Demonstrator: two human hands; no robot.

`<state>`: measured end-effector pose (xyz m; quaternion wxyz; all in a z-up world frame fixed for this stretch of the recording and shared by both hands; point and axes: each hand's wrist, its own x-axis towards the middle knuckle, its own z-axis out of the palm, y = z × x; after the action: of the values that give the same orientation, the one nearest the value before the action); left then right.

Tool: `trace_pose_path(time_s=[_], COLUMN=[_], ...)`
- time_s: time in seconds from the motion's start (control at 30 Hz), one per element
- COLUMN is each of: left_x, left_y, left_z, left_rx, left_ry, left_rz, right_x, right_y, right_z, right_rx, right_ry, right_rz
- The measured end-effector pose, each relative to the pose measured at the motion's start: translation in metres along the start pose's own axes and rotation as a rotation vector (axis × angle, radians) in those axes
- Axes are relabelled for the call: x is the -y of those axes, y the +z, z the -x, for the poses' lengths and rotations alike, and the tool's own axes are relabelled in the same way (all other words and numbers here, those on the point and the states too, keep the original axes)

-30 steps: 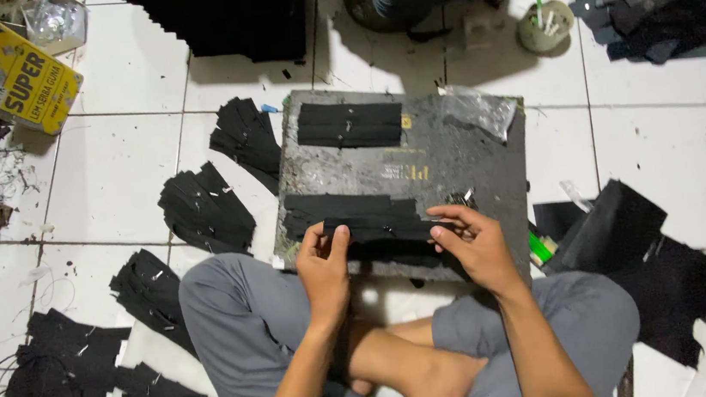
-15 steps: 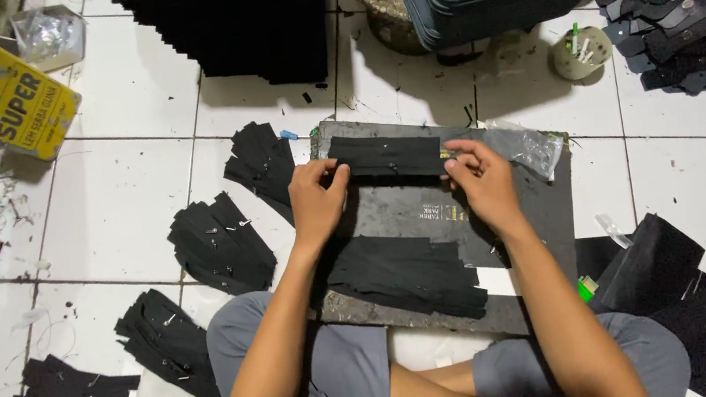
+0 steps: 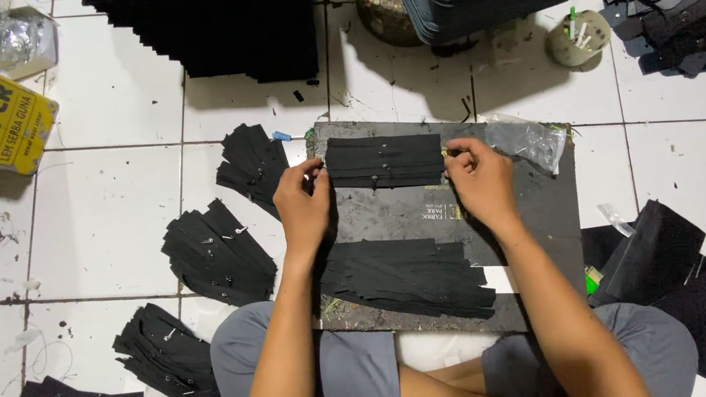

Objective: The person sits cross-legged on the floor with a board on their lap, attaching small metal clips to the ends of black elastic/rubber strap pieces one at a time, folding the strap end and pressing a clip onto it, then placing the finished strap on a growing pile on the board.

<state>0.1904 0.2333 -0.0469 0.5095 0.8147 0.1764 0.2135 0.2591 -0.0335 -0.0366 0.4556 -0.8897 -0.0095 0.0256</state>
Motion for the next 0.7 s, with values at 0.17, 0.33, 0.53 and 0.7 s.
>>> trace_pose_path(time_s=[0.17, 0.33, 0.53, 0.7], left_x=[0.002, -0.01, -0.013, -0.017], left_y=[-0.001, -0.004, -0.004, -0.005], left_z=[0.002, 0.009, 0.013, 0.016], left_rx=[0.004, -0.028, -0.045, -0.054], left_ry=[0.031, 0.103, 0.121, 0.135], left_rz=[-0.029, -0.148, -0.213, -0.229], right_x=[0.002, 0.003, 0.01, 0.01], right_y=[0.002, 0.005, 0.009, 0.01], right_z=[0.001, 0.006, 0.01, 0.011], right_rx=[-0.024, -0.097, -0.134, -0.159], right_ry=[-0.017, 0.019, 0.015, 0.017], right_rz=[-0.069, -0.008, -0.021, 0.025])
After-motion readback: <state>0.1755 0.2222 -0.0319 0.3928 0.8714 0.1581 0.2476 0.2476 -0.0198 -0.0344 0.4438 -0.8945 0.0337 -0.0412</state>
